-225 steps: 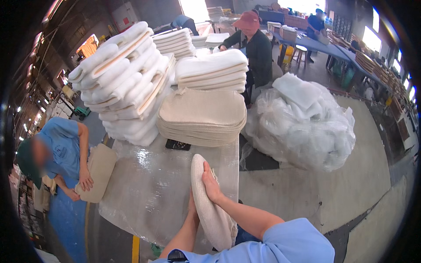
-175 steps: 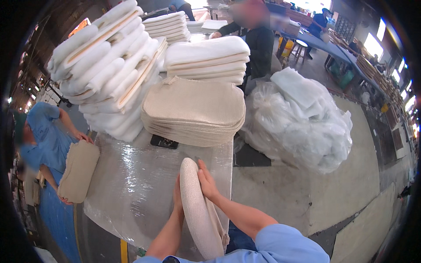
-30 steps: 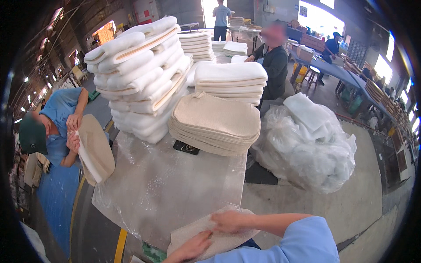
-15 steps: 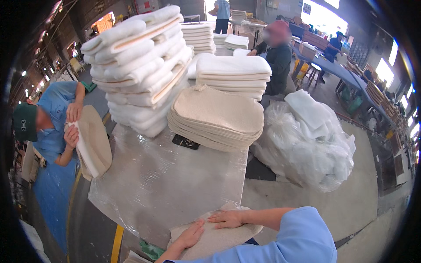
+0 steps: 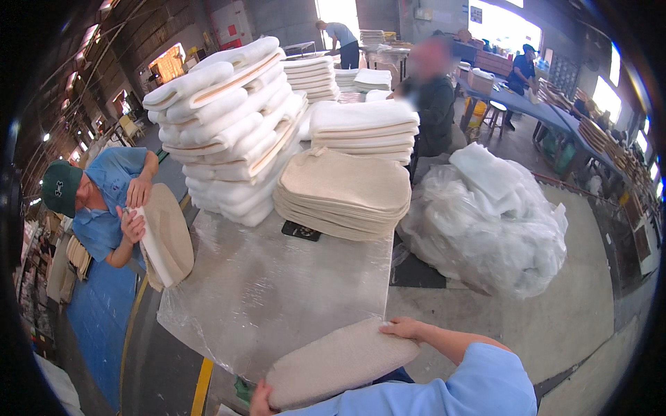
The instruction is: The person folds beige cushion covers and inserts white foam inserts, then stacks the finished cushions on a table. The person handles each cushion one at a time, aligning edges and smoothing the surface before stacking.
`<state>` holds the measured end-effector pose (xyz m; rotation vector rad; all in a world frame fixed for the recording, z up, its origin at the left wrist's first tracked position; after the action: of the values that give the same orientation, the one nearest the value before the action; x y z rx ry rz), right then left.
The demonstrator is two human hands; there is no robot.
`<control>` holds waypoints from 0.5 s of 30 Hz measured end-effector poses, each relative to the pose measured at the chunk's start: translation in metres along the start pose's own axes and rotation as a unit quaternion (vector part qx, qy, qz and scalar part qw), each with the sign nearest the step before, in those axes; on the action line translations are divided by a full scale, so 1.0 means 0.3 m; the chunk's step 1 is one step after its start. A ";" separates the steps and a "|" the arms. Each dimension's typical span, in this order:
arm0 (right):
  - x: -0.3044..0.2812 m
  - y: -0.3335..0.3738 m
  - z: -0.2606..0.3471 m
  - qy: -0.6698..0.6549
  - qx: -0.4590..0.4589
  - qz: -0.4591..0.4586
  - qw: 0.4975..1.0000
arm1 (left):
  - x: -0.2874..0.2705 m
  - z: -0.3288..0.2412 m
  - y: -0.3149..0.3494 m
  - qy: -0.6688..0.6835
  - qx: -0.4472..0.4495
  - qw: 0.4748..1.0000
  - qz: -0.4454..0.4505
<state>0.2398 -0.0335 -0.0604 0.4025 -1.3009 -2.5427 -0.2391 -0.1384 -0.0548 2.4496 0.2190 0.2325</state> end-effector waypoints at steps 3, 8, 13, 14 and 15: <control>0.016 0.056 -0.015 -0.150 -0.048 -0.015 0.987 | 0.091 -0.296 -0.023 0.133 0.109 0.985 -0.002; 0.129 0.051 0.060 -0.399 -0.239 -0.067 0.883 | 0.476 -0.807 0.199 0.193 0.242 0.950 -0.041; 0.301 0.010 0.095 -0.472 -0.288 -0.083 0.829 | 0.727 -0.762 0.218 0.013 0.448 0.894 0.000; 0.393 0.039 0.072 -0.479 -0.219 -0.039 0.849 | 0.725 -0.789 0.208 -0.024 0.443 0.896 0.018; 0.431 0.068 0.076 -0.380 -0.195 -0.004 0.904 | 0.722 -0.793 0.202 -0.064 0.424 0.903 0.041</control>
<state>0.1135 -0.0729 -0.0474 -0.7371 -0.9041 -2.9818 -0.0756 0.0049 0.1901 3.3323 0.1784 -0.0060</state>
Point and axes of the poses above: each hand's wrist, its own y-axis away from the middle knuckle, its own x-axis out of the palm, z = x × y, the point moved 10 cm from there along -y, towards the middle knuckle, and after that the axes turned 6 degrees about -y, right-handed, at the moved point
